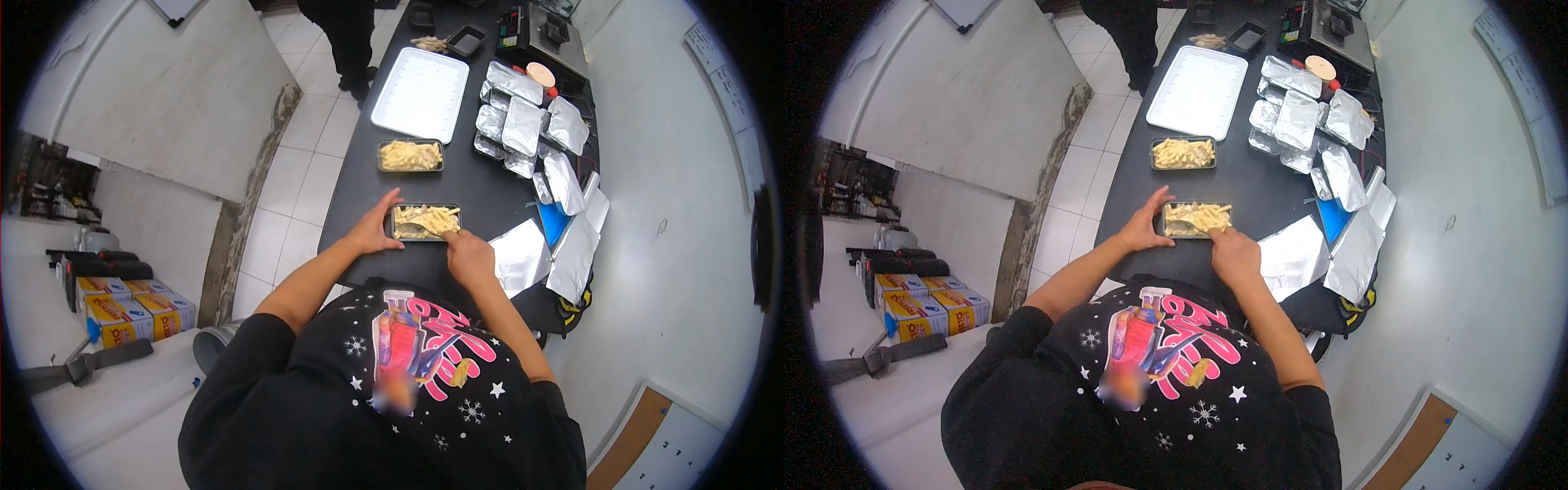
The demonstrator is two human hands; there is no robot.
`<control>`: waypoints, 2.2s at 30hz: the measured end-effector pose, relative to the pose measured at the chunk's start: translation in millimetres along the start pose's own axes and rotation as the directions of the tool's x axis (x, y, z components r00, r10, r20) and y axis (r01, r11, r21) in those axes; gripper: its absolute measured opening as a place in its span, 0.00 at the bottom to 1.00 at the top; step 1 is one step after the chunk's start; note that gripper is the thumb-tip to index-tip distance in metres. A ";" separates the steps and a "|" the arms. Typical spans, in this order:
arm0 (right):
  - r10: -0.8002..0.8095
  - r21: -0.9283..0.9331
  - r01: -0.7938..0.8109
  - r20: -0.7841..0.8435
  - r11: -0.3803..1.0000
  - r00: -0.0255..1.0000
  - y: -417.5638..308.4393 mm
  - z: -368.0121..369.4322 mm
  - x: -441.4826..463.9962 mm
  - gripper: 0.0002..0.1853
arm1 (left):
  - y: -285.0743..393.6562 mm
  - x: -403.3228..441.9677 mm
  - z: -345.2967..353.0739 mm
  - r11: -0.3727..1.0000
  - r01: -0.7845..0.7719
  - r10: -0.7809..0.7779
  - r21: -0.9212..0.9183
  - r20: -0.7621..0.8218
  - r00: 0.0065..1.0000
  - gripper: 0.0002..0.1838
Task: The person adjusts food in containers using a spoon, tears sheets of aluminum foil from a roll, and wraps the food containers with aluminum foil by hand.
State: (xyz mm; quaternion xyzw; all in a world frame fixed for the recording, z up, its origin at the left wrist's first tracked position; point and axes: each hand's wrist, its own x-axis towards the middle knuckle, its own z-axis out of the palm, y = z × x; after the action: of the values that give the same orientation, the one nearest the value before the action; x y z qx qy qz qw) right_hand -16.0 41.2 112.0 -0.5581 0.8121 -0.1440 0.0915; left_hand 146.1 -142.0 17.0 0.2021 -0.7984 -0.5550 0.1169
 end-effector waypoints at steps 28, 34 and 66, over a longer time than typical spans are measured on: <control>0.391 0.063 -0.420 0.262 0.906 0.882 30.2 -36.2 22.7 0.12 | -7.6 -1.4 6.2 0.996 0.013 -0.016 -0.090 -0.027 1.000 0.66; 0.419 0.112 -0.460 0.266 0.881 0.868 47.1 -29.6 11.4 0.12 | -5.1 -1.0 4.7 0.996 0.030 -0.031 -0.080 -0.016 0.999 0.66; 0.377 0.217 -0.380 0.058 0.899 0.924 101.9 72.7 231.7 0.12 | 14.7 -1.3 -14.5 0.985 0.114 -0.122 0.130 0.057 0.991 0.62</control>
State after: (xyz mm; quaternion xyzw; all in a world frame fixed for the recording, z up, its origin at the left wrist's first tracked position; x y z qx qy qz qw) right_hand -166.7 -150.3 12.1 -0.3766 0.8828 -0.2103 0.1859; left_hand 150.4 -149.1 35.9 0.2379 -0.8221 -0.5153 0.0449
